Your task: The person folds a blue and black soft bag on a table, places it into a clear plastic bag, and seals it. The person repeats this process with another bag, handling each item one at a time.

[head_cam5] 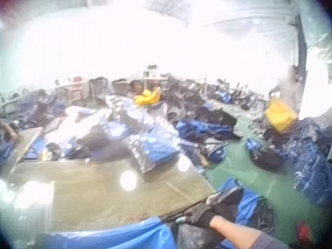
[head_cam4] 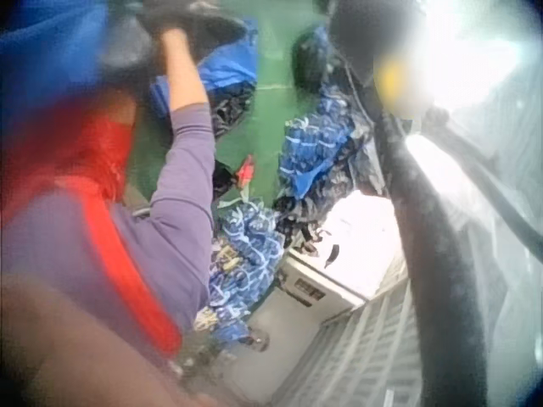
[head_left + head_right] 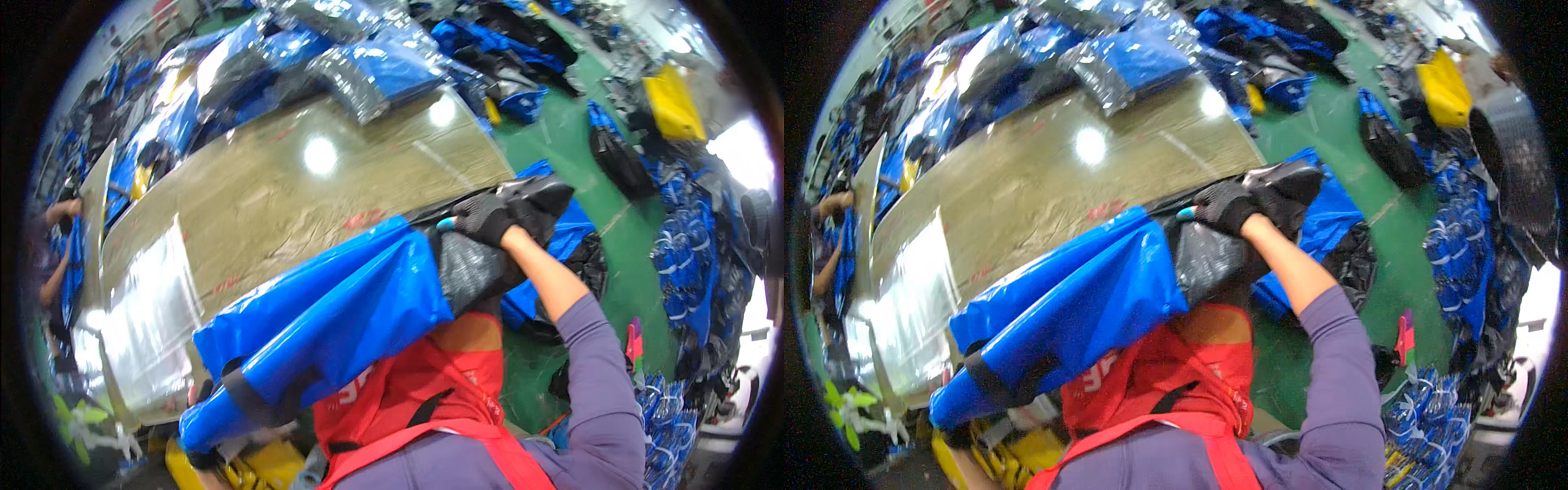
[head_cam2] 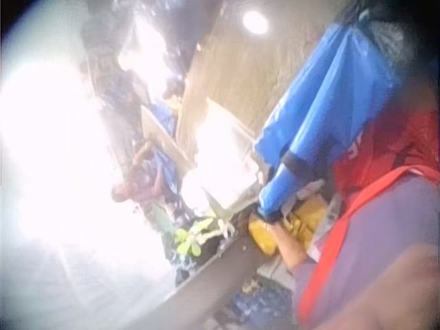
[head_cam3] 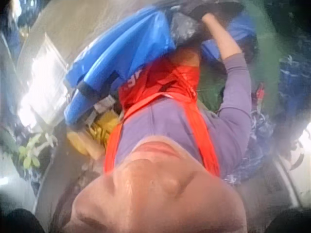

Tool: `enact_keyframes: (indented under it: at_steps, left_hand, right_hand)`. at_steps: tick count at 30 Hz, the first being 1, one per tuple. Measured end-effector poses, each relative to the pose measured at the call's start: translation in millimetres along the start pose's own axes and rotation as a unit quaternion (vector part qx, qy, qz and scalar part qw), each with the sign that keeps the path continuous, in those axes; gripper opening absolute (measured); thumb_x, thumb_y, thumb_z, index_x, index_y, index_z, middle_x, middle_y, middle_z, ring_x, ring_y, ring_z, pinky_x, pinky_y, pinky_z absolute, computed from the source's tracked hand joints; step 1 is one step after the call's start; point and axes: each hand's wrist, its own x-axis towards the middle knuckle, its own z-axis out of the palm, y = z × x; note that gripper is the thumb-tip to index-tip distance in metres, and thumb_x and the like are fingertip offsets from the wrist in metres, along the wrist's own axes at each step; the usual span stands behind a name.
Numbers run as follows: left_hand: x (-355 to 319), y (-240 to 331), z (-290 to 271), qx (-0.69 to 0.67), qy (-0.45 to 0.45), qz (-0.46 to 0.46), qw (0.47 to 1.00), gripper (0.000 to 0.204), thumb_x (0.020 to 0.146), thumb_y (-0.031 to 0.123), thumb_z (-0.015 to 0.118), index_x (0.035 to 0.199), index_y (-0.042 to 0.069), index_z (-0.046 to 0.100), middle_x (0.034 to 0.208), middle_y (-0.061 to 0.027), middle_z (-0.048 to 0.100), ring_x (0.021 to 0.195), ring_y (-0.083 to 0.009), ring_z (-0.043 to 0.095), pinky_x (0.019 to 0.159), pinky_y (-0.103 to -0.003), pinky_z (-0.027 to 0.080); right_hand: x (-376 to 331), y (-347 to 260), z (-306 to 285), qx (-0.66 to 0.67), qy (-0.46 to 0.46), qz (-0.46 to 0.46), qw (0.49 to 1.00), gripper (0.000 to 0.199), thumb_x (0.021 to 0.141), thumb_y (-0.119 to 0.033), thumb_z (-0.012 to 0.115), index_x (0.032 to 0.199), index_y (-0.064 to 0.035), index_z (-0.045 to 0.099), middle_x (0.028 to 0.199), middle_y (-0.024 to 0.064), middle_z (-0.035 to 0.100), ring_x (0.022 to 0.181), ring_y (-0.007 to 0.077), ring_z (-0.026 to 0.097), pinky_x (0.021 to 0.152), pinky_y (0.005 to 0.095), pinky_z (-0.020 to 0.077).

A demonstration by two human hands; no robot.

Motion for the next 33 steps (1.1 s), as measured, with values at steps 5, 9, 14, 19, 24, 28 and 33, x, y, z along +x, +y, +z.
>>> enact_keyframes:
  at_steps: [5,9,14,19,24,28,33]
  left_hand:
    - [33,-83,0,0.132,0.322,0.322,0.881,0.045,0.094,0.021,0.062,0.132,0.0,0.051,0.122,-0.0105,0.059,0.099,-0.0176,0.057,0.086,-0.033,0.048]
    - [88,-55,-43,0.237,0.341,0.279,0.866,0.034,0.09,0.031,0.067,0.094,-0.002,0.066,0.078,-0.0027,0.059,0.068,-0.013,0.048,0.064,-0.027,0.042]
    - [100,-19,-30,0.755,0.339,0.193,0.527,0.06,0.086,0.032,0.064,0.133,0.001,0.046,0.124,-0.0236,0.054,0.118,-0.0355,0.05,0.101,-0.043,0.037]
    - [106,23,178,0.668,0.013,0.517,0.535,0.065,0.08,0.029,0.059,0.141,0.012,0.042,0.143,-0.0231,0.041,0.138,-0.0376,0.03,0.115,-0.053,0.013]
    - [145,-44,301,0.701,-0.304,0.338,0.549,0.067,0.073,0.033,0.058,0.138,0.02,0.047,0.145,-0.0177,0.041,0.14,-0.0377,0.028,0.113,-0.062,0.002]
    - [164,-95,264,0.668,-0.245,0.421,0.563,0.073,0.07,0.04,0.058,0.139,0.018,0.047,0.152,-0.0155,0.03,0.144,-0.0378,0.016,0.113,-0.063,-0.004]
    - [172,-114,254,0.688,-0.21,0.436,0.541,0.071,0.071,0.035,0.055,0.138,0.014,0.046,0.15,-0.0148,0.035,0.143,-0.0337,0.021,0.114,-0.062,0.001]
  right_hand:
    - [-6,0,-4,-0.002,0.044,-0.029,0.999,0.065,0.084,-0.071,0.044,0.072,-0.0118,0.069,0.085,0.0166,0.068,0.08,0.0362,0.065,0.076,0.0471,0.0488]
    - [-10,-3,-5,-0.04,0.094,0.054,0.993,0.059,0.089,-0.062,0.044,0.093,-0.0111,0.073,0.092,0.0181,0.068,0.088,0.0387,0.064,0.081,0.0474,0.0478]
    - [-7,-16,-1,-0.102,0.077,0.019,0.992,0.063,0.088,-0.063,0.041,0.082,-0.0081,0.072,0.083,0.0178,0.069,0.079,0.0345,0.067,0.074,0.0463,0.0504]
    - [-3,-18,12,-0.111,0.074,0.024,0.991,0.061,0.088,-0.064,0.043,0.074,-0.0108,0.069,0.077,0.0165,0.067,0.075,0.0347,0.066,0.069,0.0465,0.0488]
    - [0,-24,-4,-0.106,0.073,0.026,0.991,0.059,0.089,-0.061,0.045,0.076,-0.0084,0.069,0.078,0.0172,0.067,0.076,0.0364,0.065,0.069,0.0461,0.0486]
    - [-14,-50,-29,0.011,0.077,0.027,0.997,0.043,0.089,-0.049,0.053,0.094,-0.0086,0.066,0.09,0.0178,0.067,0.087,0.0361,0.064,0.077,0.0464,0.0484]
    - [-34,-77,-18,-0.025,0.01,-0.232,0.972,0.081,0.078,-0.056,0.061,0.146,-0.0184,0.036,0.152,0.0142,0.029,0.142,0.0375,0.02,0.113,0.0599,0.0095]
